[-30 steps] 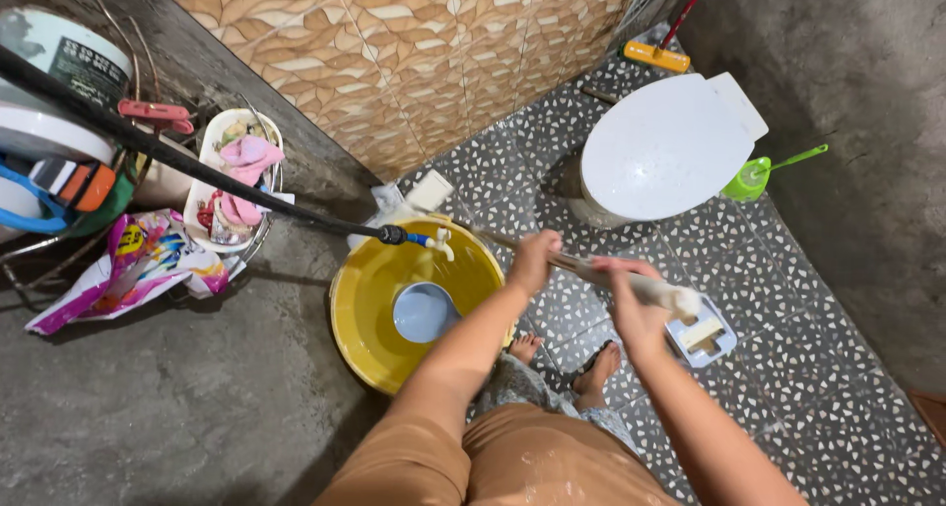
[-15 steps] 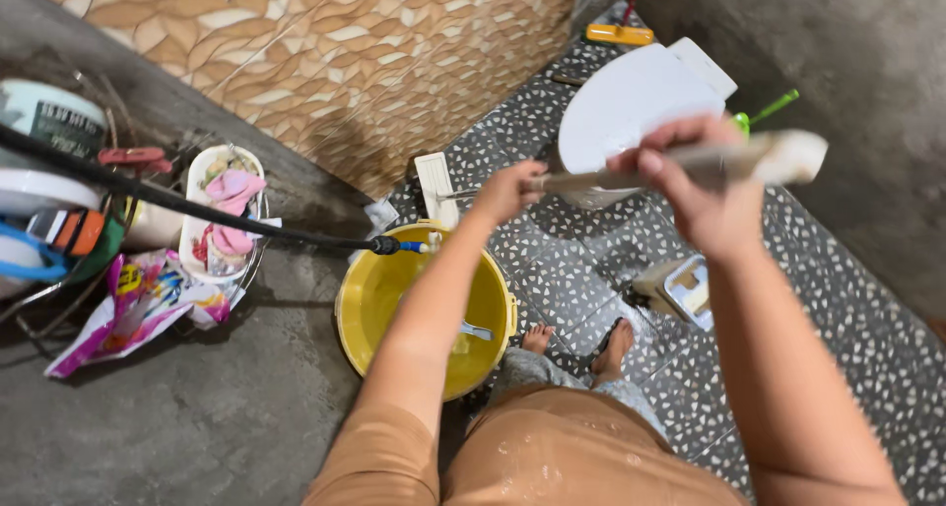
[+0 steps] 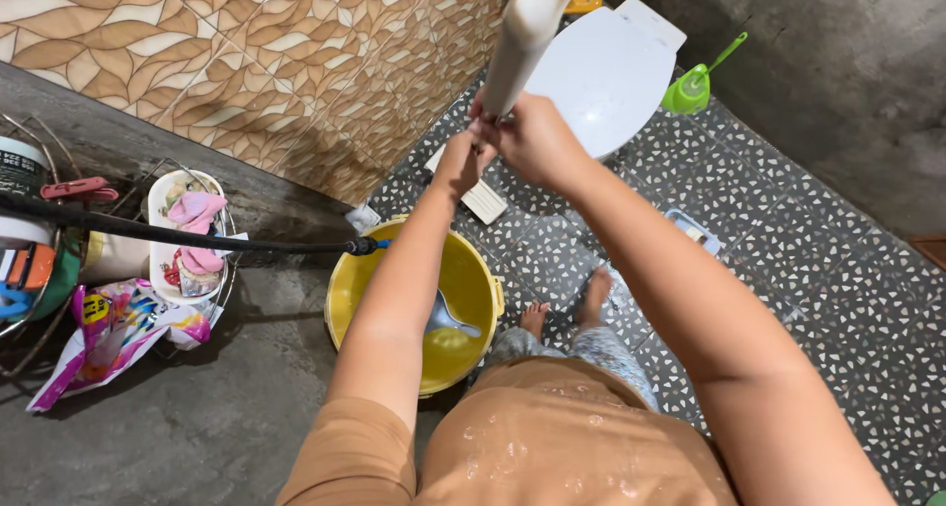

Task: The person assembles a spray mop by connecting the handle segments and attaching a cleaning pad.

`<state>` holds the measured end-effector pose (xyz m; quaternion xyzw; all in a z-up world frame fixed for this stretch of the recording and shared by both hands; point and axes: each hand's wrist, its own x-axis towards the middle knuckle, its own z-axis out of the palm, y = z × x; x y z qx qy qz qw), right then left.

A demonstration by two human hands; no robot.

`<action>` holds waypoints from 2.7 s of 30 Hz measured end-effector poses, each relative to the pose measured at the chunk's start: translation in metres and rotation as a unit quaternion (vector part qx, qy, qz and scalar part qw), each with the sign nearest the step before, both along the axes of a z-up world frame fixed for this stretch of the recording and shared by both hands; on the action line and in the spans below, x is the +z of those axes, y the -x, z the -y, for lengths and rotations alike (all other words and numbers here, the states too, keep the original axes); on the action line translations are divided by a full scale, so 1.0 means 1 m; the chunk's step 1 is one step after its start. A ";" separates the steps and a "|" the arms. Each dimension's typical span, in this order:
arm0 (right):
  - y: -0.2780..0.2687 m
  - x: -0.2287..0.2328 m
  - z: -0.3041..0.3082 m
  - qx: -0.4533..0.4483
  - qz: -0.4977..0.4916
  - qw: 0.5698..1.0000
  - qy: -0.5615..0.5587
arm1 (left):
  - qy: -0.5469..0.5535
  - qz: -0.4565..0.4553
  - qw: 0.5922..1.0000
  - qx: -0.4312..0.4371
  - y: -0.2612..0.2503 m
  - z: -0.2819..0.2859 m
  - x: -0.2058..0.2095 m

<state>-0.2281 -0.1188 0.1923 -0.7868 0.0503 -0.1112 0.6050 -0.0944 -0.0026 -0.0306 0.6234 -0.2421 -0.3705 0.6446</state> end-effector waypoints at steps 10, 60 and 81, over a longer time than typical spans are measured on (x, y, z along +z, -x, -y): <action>0.038 -0.011 0.001 0.039 -0.033 0.994 0.097 | 0.054 0.022 0.996 0.073 0.072 0.013 -0.026; 0.217 0.120 0.115 -0.277 0.298 0.909 0.086 | 0.235 0.448 0.861 -0.056 0.231 0.173 0.274; 0.416 0.205 0.204 -0.355 0.370 0.851 0.115 | 0.388 0.399 0.824 -0.109 0.434 0.296 0.352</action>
